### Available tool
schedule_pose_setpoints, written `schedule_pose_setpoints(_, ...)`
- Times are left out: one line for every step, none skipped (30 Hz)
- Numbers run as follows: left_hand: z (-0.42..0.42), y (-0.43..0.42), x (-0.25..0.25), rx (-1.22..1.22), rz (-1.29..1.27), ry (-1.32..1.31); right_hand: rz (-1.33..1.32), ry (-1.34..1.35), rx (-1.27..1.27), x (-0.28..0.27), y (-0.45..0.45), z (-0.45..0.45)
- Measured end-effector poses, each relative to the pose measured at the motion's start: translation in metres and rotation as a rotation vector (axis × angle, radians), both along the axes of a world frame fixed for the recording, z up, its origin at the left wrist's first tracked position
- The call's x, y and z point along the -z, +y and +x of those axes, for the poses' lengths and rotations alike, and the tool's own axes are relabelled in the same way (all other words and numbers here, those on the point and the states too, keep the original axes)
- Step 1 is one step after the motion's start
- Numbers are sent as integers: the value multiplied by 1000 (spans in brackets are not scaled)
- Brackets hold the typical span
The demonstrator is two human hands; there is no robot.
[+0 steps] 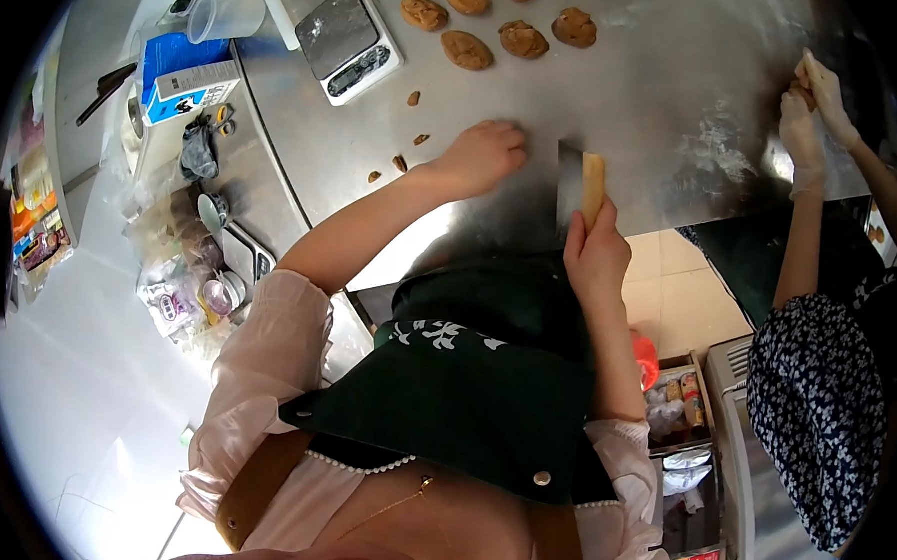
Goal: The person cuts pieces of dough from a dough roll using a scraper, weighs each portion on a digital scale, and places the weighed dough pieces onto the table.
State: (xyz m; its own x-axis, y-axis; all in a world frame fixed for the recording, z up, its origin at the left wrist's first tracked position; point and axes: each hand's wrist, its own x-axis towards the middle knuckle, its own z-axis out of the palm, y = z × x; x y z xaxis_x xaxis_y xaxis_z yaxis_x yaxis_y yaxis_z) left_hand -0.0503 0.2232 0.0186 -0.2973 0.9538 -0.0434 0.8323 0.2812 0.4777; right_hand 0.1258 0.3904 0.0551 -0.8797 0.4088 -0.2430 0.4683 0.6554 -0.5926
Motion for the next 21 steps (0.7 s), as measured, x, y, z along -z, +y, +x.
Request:
schedule_pose_setpoints(-6,6,-1,-62,16,-62,-4,1,7,-1,0,0)
schedule_pose_setpoints(-13,14,-2,-122,32,-124,-11,1,14,-1,0,0)
schedule_pose_setpoints(-23,25,-7,-197,122,-59,-17,2,21,-1,0,0)
schedule_pose_setpoints(-36,40,-16,-273,214,3,-22,2,29,-1,0,1)
schedule_pose_setpoints(-49,56,-22,-351,305,63,-30,7,33,-1,0,0)
schedule_pose_setpoints(-64,72,-23,-391,381,92,-38,10,36,0,0,0)
schedule_pose_setpoints(-79,88,-22,-434,457,120,-46,12,38,0,1,0)
schedule_pose_setpoints(-89,100,-20,-421,465,196,-46,6,37,0,2,1)
schedule_pose_setpoints(-97,111,-17,-406,473,274,-46,2,36,0,2,2)
schedule_pose_setpoints(-102,118,-14,-391,479,353,-47,-1,36,1,2,3)
schedule_pose_setpoints(-106,121,-10,-352,450,393,-50,18,36,4,1,3)
schedule_pose_setpoints(-108,122,-6,-314,421,431,-52,37,36,5,1,4)
schedule_pose_setpoints(-108,122,-2,-275,392,469,-54,55,37,6,1,4)
schedule_pose_setpoints(-106,120,2,-257,354,453,-55,57,33,6,3,5)
schedule_pose_setpoints(-104,117,3,-240,317,438,-54,60,30,5,3,5)
schedule_pose_setpoints(-101,115,5,-224,277,422,-54,61,25,5,3,6)
schedule_pose_setpoints(-99,114,6,-217,293,423,-48,58,20,5,4,8)
schedule_pose_setpoints(-99,112,4,-212,310,428,-41,59,13,7,5,7)
schedule_pose_setpoints(-100,111,1,-210,328,435,-32,61,3,7,6,5)
schedule_pose_setpoints(-99,110,-1,-256,342,405,-48,32,1,5,7,4)
schedule_pose_setpoints(-96,111,-5,-300,357,373,-61,2,0,0,8,4)
